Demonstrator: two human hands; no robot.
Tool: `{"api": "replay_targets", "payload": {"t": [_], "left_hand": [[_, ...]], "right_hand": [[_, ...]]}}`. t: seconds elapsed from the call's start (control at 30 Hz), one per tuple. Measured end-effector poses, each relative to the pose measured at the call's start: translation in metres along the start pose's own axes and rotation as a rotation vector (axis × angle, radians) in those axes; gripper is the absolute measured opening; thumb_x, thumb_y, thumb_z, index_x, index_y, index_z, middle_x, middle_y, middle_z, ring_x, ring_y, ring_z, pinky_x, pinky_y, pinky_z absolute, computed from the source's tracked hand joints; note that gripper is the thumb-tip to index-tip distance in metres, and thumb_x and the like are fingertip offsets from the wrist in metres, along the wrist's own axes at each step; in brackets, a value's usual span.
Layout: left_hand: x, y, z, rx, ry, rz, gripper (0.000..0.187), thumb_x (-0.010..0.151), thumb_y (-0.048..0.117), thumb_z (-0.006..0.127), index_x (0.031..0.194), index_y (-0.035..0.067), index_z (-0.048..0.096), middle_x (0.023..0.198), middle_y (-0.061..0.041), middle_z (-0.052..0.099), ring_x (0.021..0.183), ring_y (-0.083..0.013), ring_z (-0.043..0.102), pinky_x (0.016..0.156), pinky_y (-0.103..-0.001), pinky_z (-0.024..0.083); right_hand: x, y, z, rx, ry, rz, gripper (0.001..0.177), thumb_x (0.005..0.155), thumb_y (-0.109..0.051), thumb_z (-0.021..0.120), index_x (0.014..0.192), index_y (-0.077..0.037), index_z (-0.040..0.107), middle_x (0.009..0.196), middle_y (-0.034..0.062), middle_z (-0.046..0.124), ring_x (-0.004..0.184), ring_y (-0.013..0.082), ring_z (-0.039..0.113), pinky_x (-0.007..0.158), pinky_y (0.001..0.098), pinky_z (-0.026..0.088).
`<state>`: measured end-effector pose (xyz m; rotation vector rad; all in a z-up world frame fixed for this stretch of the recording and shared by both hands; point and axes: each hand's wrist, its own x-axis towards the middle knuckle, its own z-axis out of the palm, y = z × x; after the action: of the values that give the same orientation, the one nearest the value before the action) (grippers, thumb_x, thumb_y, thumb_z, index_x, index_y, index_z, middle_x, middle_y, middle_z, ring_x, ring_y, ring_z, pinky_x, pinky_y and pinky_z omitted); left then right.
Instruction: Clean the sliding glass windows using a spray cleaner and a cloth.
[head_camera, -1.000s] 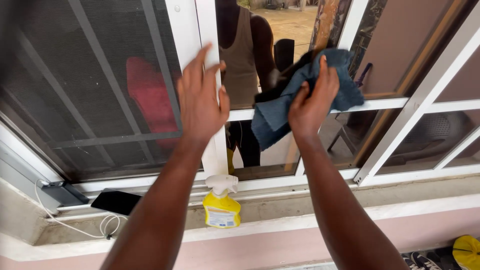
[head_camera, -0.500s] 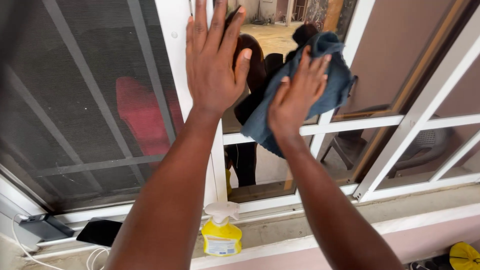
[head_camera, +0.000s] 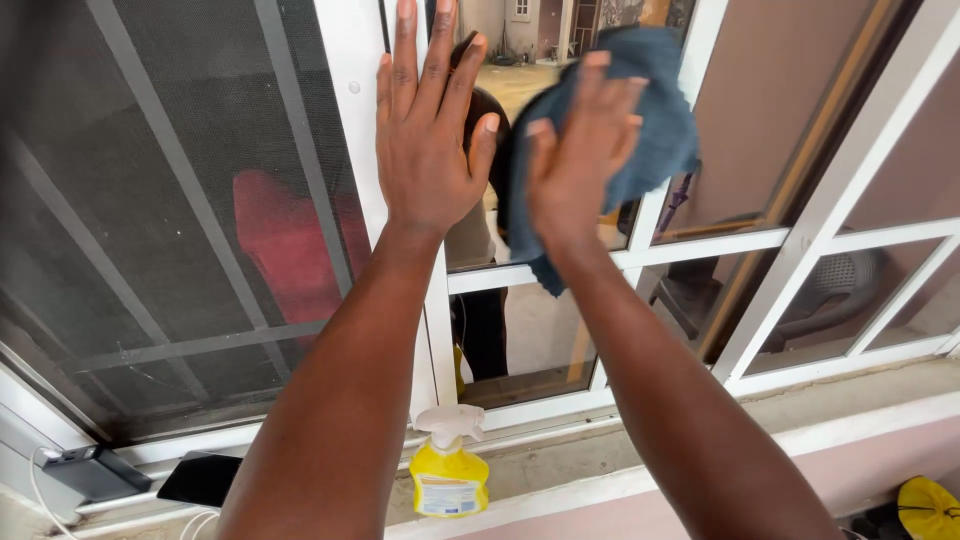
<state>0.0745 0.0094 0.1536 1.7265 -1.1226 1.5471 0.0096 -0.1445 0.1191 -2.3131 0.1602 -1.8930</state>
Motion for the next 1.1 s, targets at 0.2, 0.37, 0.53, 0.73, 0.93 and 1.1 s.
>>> {"api": "replay_targets", "payload": {"t": [0.2, 0.37, 0.53, 0.73, 0.93, 1.1], "left_hand": [[-0.002, -0.013, 0.001, -0.042, 0.004, 0.04, 0.047, 0.119, 0.026, 0.048, 0.164, 0.012, 0.049, 0.174, -0.004, 0.018, 0.164, -0.028, 0.008, 0.133, -0.059, 0.021], [0.018, -0.018, -0.022, -0.037, -0.091, 0.049, 0.055, 0.111, 0.027, 0.052, 0.162, 0.011, 0.043, 0.174, -0.011, 0.018, 0.164, -0.0304, 0.011, 0.131, -0.065, 0.015], [0.099, -0.05, -0.013, -0.026, 0.048, 0.118, 0.059, 0.113, 0.027, 0.056, 0.166, 0.01, 0.038, 0.178, -0.015, 0.019, 0.164, -0.0324, 0.012, 0.133, -0.061, 0.011], [0.19, -0.036, -0.001, -0.474, 0.268, -0.102, 0.064, 0.109, 0.041, 0.057, 0.157, 0.005, 0.032, 0.168, -0.021, 0.033, 0.158, -0.0389, 0.035, 0.129, -0.053, 0.042], [0.183, -0.043, 0.006, 0.209, 0.323, 0.035, 0.059, 0.119, 0.046, 0.061, 0.161, 0.008, 0.044, 0.173, -0.014, 0.03, 0.163, -0.0422, 0.025, 0.123, -0.056, 0.044], [0.186, -0.035, 0.002, 0.126, 0.328, 0.042, 0.064, 0.115, 0.049, 0.053, 0.161, 0.004, 0.043, 0.176, -0.013, 0.024, 0.165, -0.043, 0.021, 0.123, -0.055, 0.044]], "right_hand": [[0.031, 0.042, 0.014, 0.267, -0.243, -0.233, 0.058, 0.114, -0.032, 0.056, 0.161, -0.002, 0.039, 0.172, 0.026, 0.021, 0.163, 0.0385, 0.018, 0.132, 0.0584, 0.024], [0.087, 0.059, -0.008, 0.073, 0.085, -0.116, 0.059, 0.123, -0.028, 0.056, 0.169, -0.002, 0.03, 0.176, 0.0244, 0.023, 0.164, 0.0377, 0.017, 0.134, 0.0599, 0.018], [0.116, -0.029, -0.018, 0.016, -0.074, -0.382, 0.074, 0.109, -0.037, 0.057, 0.163, 0.005, 0.028, 0.165, 0.034, 0.025, 0.158, 0.0477, 0.014, 0.126, 0.0665, 0.014], [0.182, -0.01, -0.004, 0.051, -0.268, -0.6, 0.058, 0.112, -0.044, 0.052, 0.159, -0.012, 0.039, 0.171, 0.0152, 0.034, 0.158, 0.0351, 0.034, 0.13, 0.0515, 0.028], [0.266, 0.047, 0.009, 0.167, 0.032, -0.734, 0.059, 0.121, -0.044, 0.054, 0.169, -0.019, 0.03, 0.175, 0.0113, 0.028, 0.162, 0.0313, 0.033, 0.13, 0.0459, 0.035], [0.296, -0.001, -0.002, 0.034, 0.186, -0.105, 0.056, 0.114, -0.046, 0.05, 0.16, -0.017, 0.037, 0.168, 0.0119, 0.035, 0.154, 0.0351, 0.035, 0.12, 0.0532, 0.034]]}}
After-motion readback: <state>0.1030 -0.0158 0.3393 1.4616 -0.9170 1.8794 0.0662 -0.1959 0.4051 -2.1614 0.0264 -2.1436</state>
